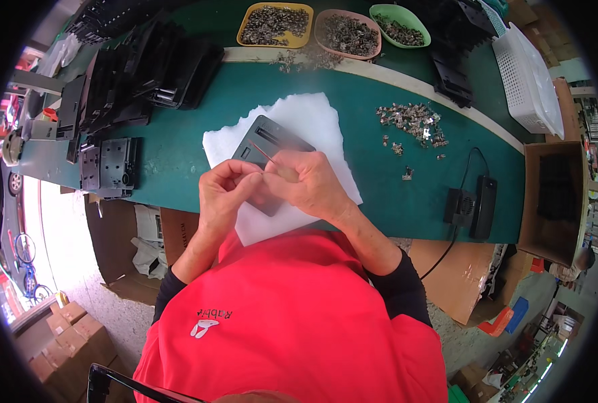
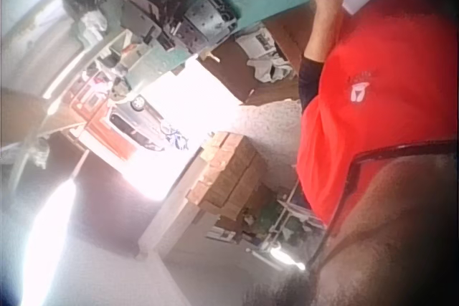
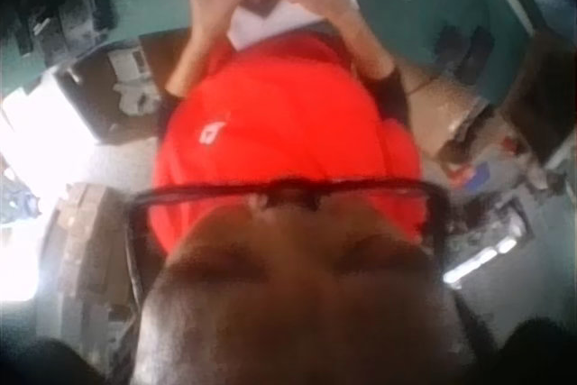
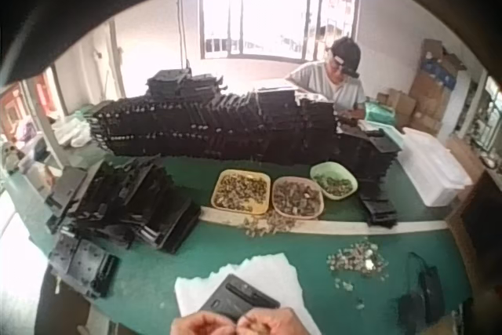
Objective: The person uses a small screwdriver to fasten screws into a black rectangular electronic component on a green workbench. They repeatedly pick up screws from the table, align them with screw holes, and tighten them. Completed units are stacked to the left, and trays of screws are visible nearby.
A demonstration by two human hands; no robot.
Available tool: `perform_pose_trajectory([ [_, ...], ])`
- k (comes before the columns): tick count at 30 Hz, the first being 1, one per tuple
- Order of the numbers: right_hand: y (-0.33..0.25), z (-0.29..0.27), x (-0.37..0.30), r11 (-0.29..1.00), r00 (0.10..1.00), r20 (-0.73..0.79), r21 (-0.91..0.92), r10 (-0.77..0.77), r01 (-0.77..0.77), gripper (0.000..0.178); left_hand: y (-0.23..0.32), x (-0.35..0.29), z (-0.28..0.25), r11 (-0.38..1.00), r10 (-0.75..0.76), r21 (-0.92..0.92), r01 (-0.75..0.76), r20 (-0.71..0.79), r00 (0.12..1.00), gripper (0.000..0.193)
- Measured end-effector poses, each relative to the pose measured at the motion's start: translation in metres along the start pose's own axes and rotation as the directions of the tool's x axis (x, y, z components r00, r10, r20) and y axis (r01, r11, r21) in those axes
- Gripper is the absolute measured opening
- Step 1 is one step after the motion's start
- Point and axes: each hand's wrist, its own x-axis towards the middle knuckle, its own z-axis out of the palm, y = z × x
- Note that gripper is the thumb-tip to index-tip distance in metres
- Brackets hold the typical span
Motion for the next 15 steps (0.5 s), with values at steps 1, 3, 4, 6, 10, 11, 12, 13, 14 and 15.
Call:
perform_pose_trajectory([
  [1, 0.0, 0.0, 0.001, 1.0, 1.0, -0.002, -0.026, 0.006, -0.006, 0.01, 0.001, 0.002, -0.002, 0.999, -0.039, -0.001, 0.039, 0.03, 0.999, 0.01],
  [3, 0.001, -0.001, 0.003, 0.998, 1.0, -0.005, -0.063, -0.024, 0.024, 0.008, 0.002, 0.006, -0.006, 0.993, -0.115, 0.002, 0.116, 0.09, 0.989, 0.013],
  [4, 0.003, -0.002, 0.004, 0.995, 0.998, -0.004, -0.074, -0.061, 0.061, 0.007, 0.003, 0.007, -0.008, 0.994, -0.111, -0.006, 0.112, 0.102, 0.989, 0.013],
  [6, 0.007, -0.008, 0.008, 0.947, 0.971, -0.062, -0.243, -0.233, 0.211, 0.008, 0.005, 0.009, -0.01, 0.994, -0.104, -0.022, 0.107, 0.125, 0.987, 0.013],
  [10, 0.024, -0.031, 0.023, 0.756, 0.917, -0.191, -0.635, -0.35, 0.156, 0.018, -0.001, 0.032, -0.014, 0.816, 0.249, 0.553, -0.169, -0.072, 0.966, 0.009],
  [11, 0.029, -0.034, 0.025, 0.743, 0.933, -0.237, -0.667, -0.272, 0.047, 0.02, -0.004, 0.037, -0.014, 0.762, 0.311, 0.613, -0.207, -0.066, 0.948, 0.008],
  [12, 0.036, -0.036, 0.028, 0.733, 0.936, -0.21, -0.677, -0.281, 0.069, 0.02, -0.008, 0.042, -0.012, 0.701, 0.371, 0.671, -0.242, -0.054, 0.927, 0.007],
  [13, 0.04, -0.037, 0.028, 0.742, 0.938, -0.2, -0.665, -0.285, 0.083, 0.019, -0.009, 0.046, -0.01, 0.633, 0.428, 0.724, -0.272, -0.035, 0.903, 0.006],
  [14, 0.04, -0.036, 0.028, 0.751, 0.939, -0.19, -0.653, -0.288, 0.098, 0.017, -0.01, 0.049, -0.008, 0.593, 0.439, 0.762, -0.261, -0.034, 0.898, 0.006],
  [15, 0.041, -0.036, 0.028, 0.761, 0.94, -0.182, -0.639, -0.29, 0.111, 0.016, -0.011, 0.052, -0.005, 0.59, 0.434, 0.766, -0.256, -0.034, 0.9, 0.005],
])
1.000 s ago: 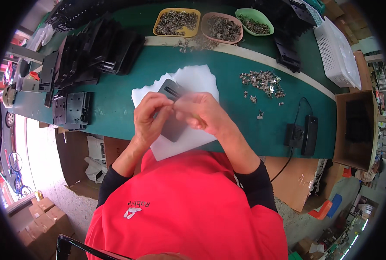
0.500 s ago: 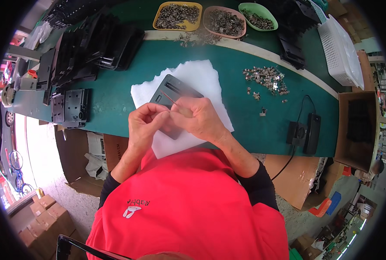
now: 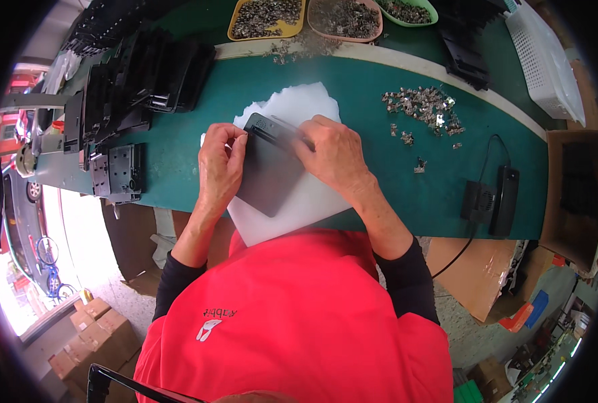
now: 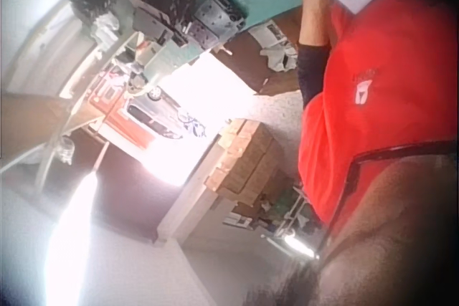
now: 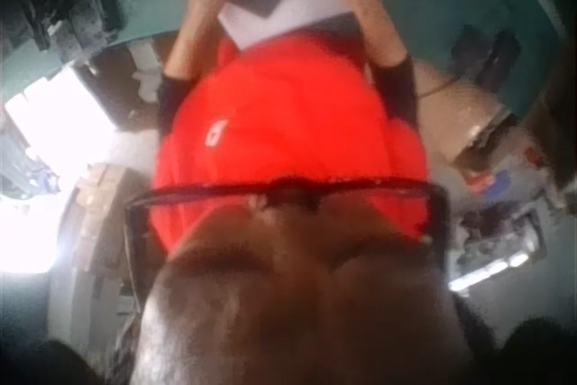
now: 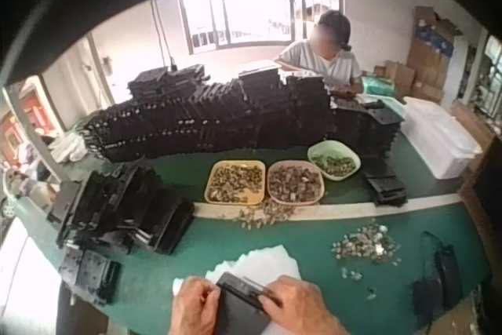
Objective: The person uses a small screwdriver to fasten screws into a black rectangular electronic component on a green workbench. They repeatedly pick up screws from the table, align them with screw holes, and tighten them. Completed units are stacked to the left, and trays of screws are visible nearby.
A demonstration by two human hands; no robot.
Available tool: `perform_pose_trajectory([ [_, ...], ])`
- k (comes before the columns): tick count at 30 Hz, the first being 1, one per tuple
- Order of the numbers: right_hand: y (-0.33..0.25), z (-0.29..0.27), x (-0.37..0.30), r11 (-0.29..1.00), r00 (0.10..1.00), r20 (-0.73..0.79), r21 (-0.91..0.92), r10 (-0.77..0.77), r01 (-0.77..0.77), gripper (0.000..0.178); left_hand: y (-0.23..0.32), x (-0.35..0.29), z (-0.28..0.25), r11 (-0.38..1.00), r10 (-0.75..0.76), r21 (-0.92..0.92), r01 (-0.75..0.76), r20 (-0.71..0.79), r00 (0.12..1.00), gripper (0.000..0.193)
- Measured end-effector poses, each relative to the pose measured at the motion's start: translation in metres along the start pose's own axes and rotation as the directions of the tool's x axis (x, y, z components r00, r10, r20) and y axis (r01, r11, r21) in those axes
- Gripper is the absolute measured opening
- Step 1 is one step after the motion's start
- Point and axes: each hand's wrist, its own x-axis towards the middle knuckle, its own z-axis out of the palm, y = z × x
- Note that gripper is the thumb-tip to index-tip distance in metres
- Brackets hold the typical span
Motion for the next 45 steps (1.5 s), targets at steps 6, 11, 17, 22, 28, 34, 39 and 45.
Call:
perform_pose_trajectory([
  [6, 0.002, 0.008, -0.009, 0.99, 0.994, -0.099, 0.13, -0.038, 0.051, 0.012, 0.001, 0.008, 0.01, 0.994, -0.014, 0.108, 0.011, 0.028, 1.0, 0.006],
  [11, 0.004, 0.01, -0.011, 0.98, 0.978, -0.177, 0.143, -0.113, 0.139, 0.009, 0.005, 0.008, 0.013, 0.977, 0.036, 0.209, -0.04, 0.022, 0.999, 0.006],
  [17, 0.007, 0.011, -0.015, 0.976, 0.982, -0.151, 0.171, -0.111, 0.136, 0.011, 0.011, 0.005, 0.019, 0.918, 0.099, 0.386, -0.094, 0.008, 0.995, 0.007],
  [22, 0.008, 0.013, -0.016, 0.973, 0.982, -0.148, 0.181, -0.116, 0.142, 0.01, 0.01, 0.005, 0.024, 0.879, 0.126, 0.463, -0.116, 0.009, 0.992, 0.009],
  [28, 0.009, 0.014, -0.017, 0.975, 0.982, -0.153, 0.171, -0.112, 0.138, 0.01, 0.005, 0.017, 0.018, 0.974, -0.059, 0.22, 0.051, 0.031, 0.998, 0.011],
  [34, 0.01, 0.015, -0.016, 0.979, 0.985, -0.137, 0.16, -0.108, 0.13, 0.009, -0.001, 0.032, 0.007, 0.945, -0.326, 0.087, 0.316, 0.152, 0.933, 0.018],
  [39, 0.01, 0.01, -0.015, 0.965, 0.978, -0.173, 0.215, -0.116, 0.152, 0.008, -0.004, 0.038, -0.002, 0.959, -0.266, 0.166, 0.229, 0.255, 0.93, 0.021],
  [45, -0.002, -0.016, -0.016, 0.997, 0.997, -0.045, 0.011, -0.07, 0.07, 0.01, 0.007, 0.022, 0.001, 0.958, -0.272, 0.153, 0.243, 0.211, 0.939, 0.02],
])
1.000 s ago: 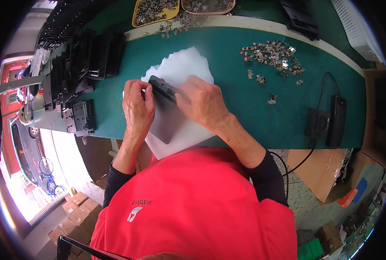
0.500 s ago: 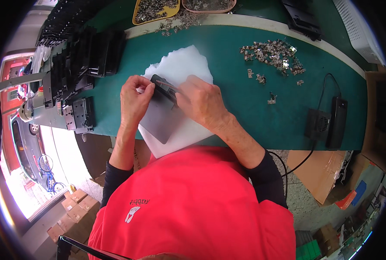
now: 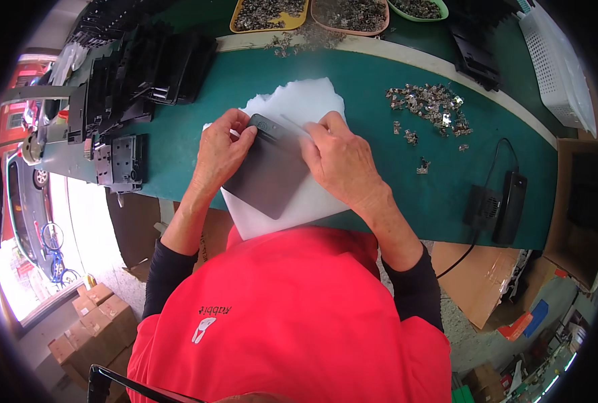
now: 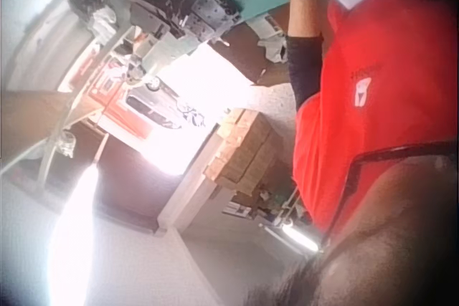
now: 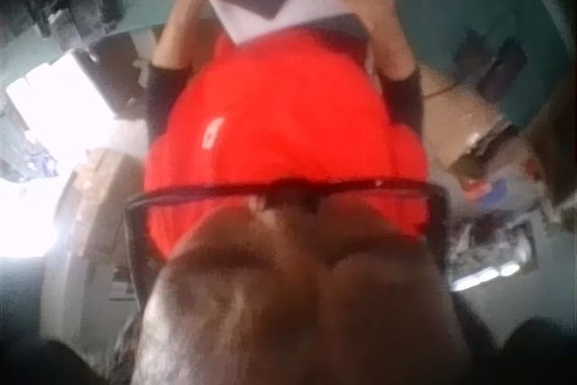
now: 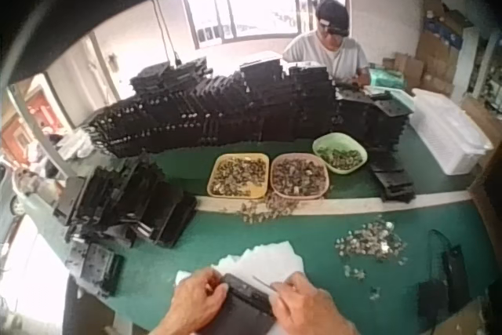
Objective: The person uses a small screwdriver to fasten screws into a black rectangular electronic component on a green workbench. They repeatedly pick up screws from the table, align them with screw holes, and tighten them. Completed units are stacked to the left, and trays of screws are visible nearby.
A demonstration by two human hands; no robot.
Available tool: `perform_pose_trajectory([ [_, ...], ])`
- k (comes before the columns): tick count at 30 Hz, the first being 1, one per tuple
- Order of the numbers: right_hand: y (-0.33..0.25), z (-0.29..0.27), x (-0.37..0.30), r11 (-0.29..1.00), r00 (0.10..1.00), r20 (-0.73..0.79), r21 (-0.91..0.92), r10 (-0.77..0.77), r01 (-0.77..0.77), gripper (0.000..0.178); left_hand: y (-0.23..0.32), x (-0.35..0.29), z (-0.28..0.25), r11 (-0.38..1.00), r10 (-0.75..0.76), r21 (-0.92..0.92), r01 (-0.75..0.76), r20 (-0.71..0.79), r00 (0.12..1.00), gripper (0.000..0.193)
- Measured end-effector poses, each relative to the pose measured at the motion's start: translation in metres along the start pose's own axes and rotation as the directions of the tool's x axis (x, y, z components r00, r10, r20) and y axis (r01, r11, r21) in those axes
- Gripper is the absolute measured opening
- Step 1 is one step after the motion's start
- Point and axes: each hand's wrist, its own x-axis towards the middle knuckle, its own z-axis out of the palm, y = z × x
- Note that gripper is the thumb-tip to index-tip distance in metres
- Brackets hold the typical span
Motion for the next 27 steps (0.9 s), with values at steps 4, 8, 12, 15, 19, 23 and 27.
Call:
perform_pose_trajectory([
  [4, -0.023, -0.012, 0.001, 0.981, 0.984, 0.165, -0.164, -0.074, 0.101, 0.024, -0.022, 0.006, -0.002, 0.968, -0.039, -0.245, 0.059, 0.086, 0.996, 0.019],
  [8, -0.032, -0.004, 0.005, 0.925, 0.965, 0.243, -0.334, -0.101, 0.181, 0.026, -0.028, 0.005, -0.003, 0.927, -0.077, -0.357, 0.117, 0.123, 0.989, 0.018],
  [12, -0.035, 0.004, 0.012, 0.896, 0.967, 0.237, -0.402, -0.096, 0.188, 0.027, -0.016, 0.001, -0.002, 0.919, -0.134, -0.36, 0.16, 0.095, 0.986, 0.021],
  [15, -0.032, 0.016, 0.015, 0.876, 0.965, 0.222, -0.428, -0.136, 0.222, 0.027, -0.018, 0.003, 0.0, 0.935, -0.132, -0.321, 0.15, 0.076, 0.988, 0.022],
  [19, -0.038, 0.023, 0.019, 0.866, 0.963, 0.224, -0.441, -0.151, 0.238, 0.018, -0.013, 0.002, 0.007, 0.994, -0.088, -0.071, 0.086, -0.023, 0.996, 0.02],
  [23, -0.046, 0.03, 0.02, 0.815, 0.952, 0.253, -0.508, -0.17, 0.28, 0.003, -0.01, -0.001, 0.019, 0.991, 0.016, 0.135, 0.004, -0.145, 0.989, 0.022],
  [27, -0.042, 0.022, 0.023, 0.822, 0.945, 0.271, -0.486, -0.181, 0.297, 0.005, -0.017, -0.001, 0.006, 0.988, -0.049, -0.147, 0.048, -0.002, 0.999, 0.019],
])
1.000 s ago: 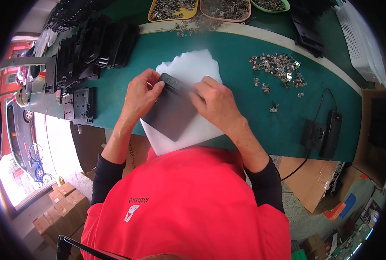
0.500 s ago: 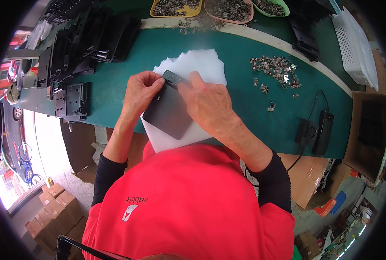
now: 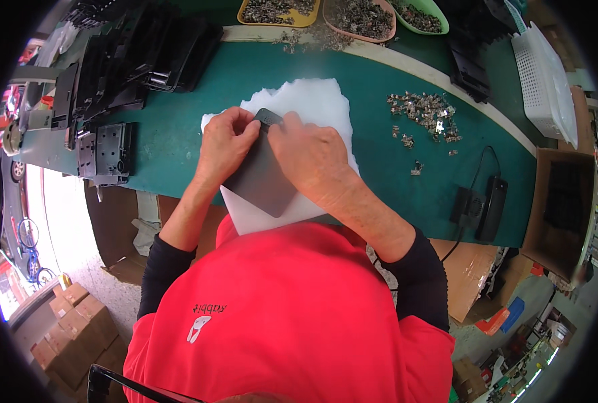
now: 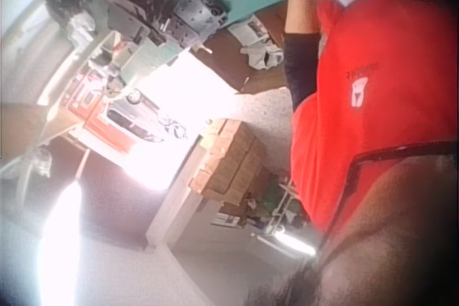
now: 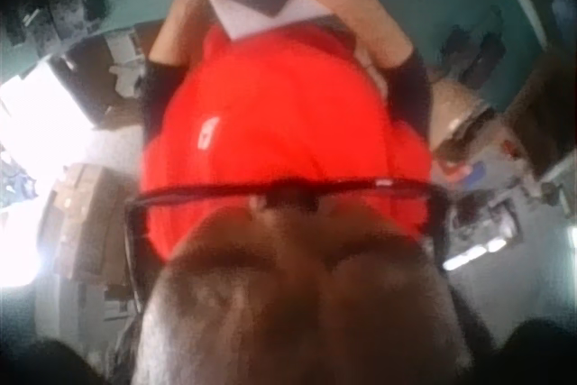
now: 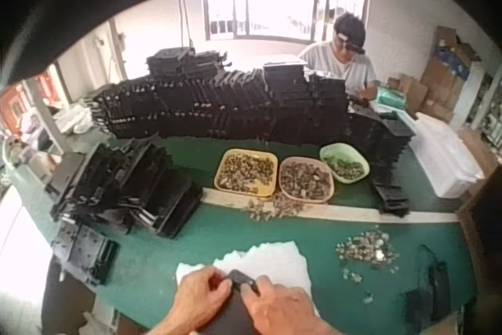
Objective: The person uses a small screwdriver to fasten screws into a black rectangular electronic component on a green workbench. They repeatedly pick up screws from the table, align them with screw holes, and tighten them. Completed units are stacked to the left, and trays of screws are visible nearby.
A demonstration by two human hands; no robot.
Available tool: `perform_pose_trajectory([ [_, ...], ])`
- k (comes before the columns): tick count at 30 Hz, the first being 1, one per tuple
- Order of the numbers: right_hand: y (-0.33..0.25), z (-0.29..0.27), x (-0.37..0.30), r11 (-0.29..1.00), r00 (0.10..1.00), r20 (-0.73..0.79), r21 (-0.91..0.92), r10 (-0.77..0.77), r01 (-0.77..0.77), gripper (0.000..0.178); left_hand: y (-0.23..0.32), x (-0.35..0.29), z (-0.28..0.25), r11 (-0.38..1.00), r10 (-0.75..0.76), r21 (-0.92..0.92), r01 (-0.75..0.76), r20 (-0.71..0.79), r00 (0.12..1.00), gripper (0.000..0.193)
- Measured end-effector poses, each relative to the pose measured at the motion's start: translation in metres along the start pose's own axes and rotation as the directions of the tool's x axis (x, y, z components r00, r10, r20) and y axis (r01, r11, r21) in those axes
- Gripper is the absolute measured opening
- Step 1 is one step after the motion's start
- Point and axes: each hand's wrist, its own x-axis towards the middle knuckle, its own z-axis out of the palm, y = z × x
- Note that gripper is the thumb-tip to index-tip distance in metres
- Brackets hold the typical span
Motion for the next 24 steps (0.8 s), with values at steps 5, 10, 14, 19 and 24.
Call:
perform_pose_trajectory([
  [5, 0.009, -0.003, -0.013, 0.998, 1.0, -0.025, 0.069, 0.01, -0.008, 0.035, -0.016, -0.001, -0.005, 0.969, 0.021, -0.247, -0.002, 0.072, 0.997, 0.016],
  [10, 0.005, 0.005, -0.015, 1.0, 0.996, -0.089, 0.03, -0.005, 0.008, 0.035, -0.014, -0.002, 0.0, 0.98, 0.019, -0.201, -0.011, 0.039, 0.999, 0.016],
  [14, 0.003, 0.009, -0.015, 1.0, 0.997, -0.078, 0.025, -0.005, 0.007, 0.038, -0.01, -0.004, -0.001, 0.978, -0.002, -0.209, 0.009, 0.035, 0.999, 0.02],
  [19, 0.0, 0.01, -0.014, 0.999, 0.999, -0.051, 0.032, 0.002, 0.0, 0.039, -0.015, -0.002, 0.001, 0.983, 0.022, -0.185, -0.016, 0.032, 0.999, 0.017],
  [24, -0.001, 0.01, -0.015, 1.0, 0.999, -0.052, 0.013, 0.012, -0.011, 0.039, -0.013, -0.001, -0.001, 0.982, 0.014, -0.19, -0.006, 0.039, 0.999, 0.017],
])
